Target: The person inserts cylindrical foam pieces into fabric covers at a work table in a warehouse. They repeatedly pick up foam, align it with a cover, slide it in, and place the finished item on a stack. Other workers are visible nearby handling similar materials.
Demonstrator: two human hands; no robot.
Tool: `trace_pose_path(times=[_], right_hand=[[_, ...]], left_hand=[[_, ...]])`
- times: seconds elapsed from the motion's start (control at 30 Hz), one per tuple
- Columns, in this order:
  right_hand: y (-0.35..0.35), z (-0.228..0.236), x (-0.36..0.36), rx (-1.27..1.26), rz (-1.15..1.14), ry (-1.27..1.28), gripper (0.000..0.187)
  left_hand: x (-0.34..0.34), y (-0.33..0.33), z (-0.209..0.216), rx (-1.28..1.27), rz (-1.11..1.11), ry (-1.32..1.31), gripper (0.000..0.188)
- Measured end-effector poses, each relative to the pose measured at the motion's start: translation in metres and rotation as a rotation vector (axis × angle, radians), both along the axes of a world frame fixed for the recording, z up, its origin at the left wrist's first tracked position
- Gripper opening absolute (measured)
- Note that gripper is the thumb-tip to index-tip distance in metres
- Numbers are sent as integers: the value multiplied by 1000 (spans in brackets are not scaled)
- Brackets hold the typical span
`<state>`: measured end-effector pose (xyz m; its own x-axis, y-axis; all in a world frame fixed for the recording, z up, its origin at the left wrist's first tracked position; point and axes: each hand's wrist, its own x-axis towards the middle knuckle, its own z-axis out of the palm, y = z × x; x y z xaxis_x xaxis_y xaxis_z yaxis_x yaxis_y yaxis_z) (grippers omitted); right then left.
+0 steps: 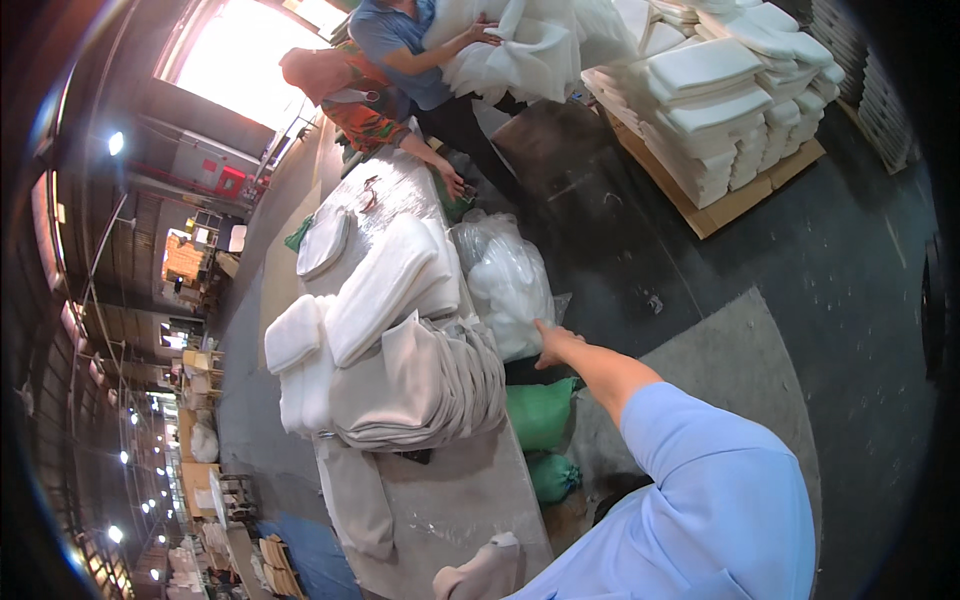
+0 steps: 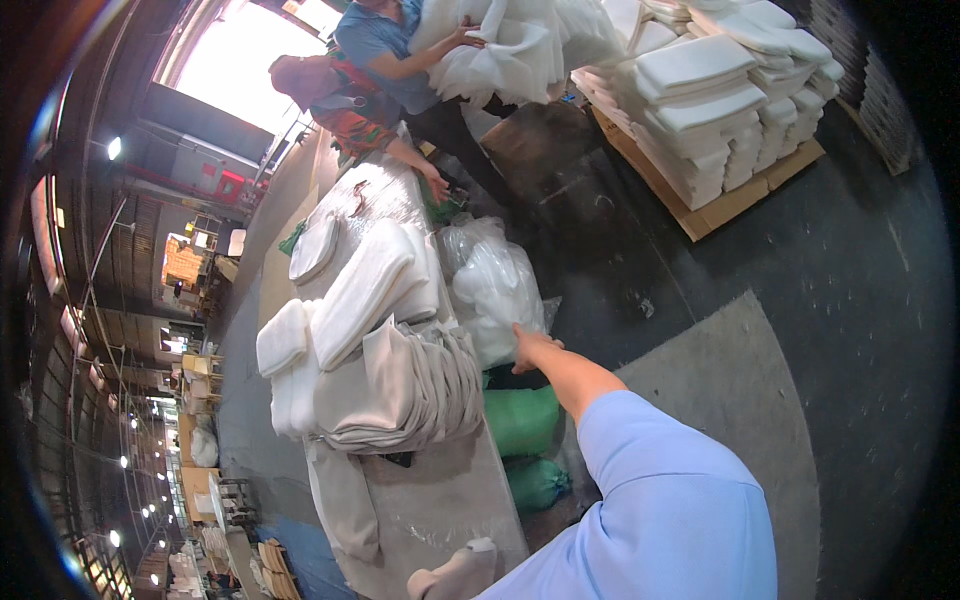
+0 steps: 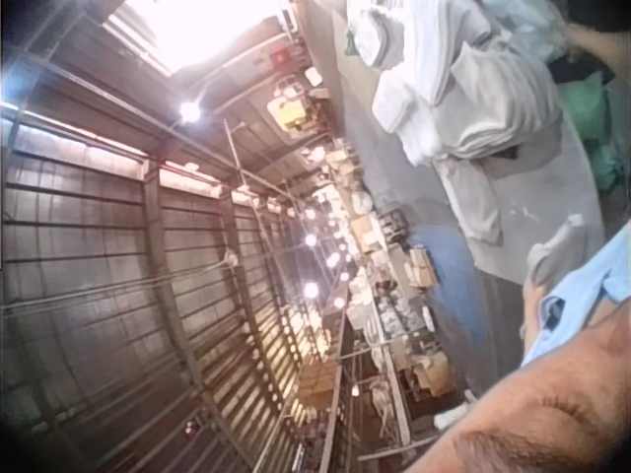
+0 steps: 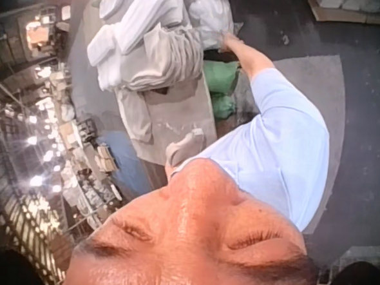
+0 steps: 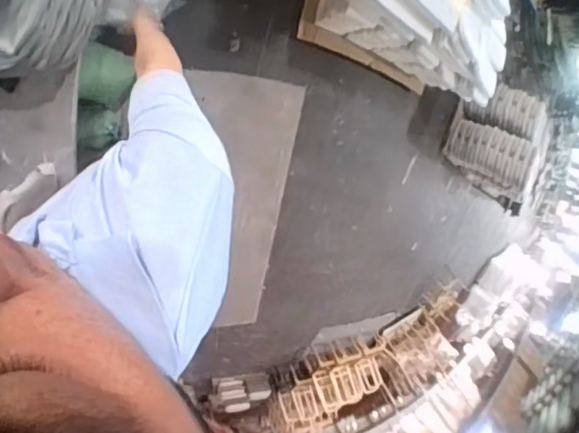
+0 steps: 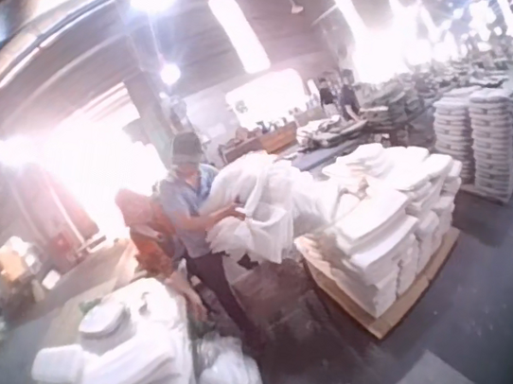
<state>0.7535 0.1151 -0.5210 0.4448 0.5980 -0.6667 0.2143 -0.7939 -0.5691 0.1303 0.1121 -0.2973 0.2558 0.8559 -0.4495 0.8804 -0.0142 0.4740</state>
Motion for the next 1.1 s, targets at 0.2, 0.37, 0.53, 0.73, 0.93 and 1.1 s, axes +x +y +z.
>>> trace_pose_path(times=[0.2, 0.37, 0.53, 0.73, 0.93, 1.1], right_hand=[[24, -38, 30, -12, -236, 79, 146], [71, -94, 82, 145, -433, 114, 154], [151, -148, 142, 83, -518, 76, 155], [259, -207, 194, 42, -523, 90, 152], [294, -261, 220, 173, -603, 36, 82], [187, -256, 269, 239, -630, 38, 41]], left_hand=[[21, 26, 11, 5, 94, -164, 81], [70, 73, -34, 20, -107, 111, 62], [105, 67, -10, -113, 120, 508, 64], [172, 63, 4, -123, 241, 611, 58], [223, 86, 9, -73, 233, 650, 53], [244, 70, 0, -52, 261, 623, 48]])
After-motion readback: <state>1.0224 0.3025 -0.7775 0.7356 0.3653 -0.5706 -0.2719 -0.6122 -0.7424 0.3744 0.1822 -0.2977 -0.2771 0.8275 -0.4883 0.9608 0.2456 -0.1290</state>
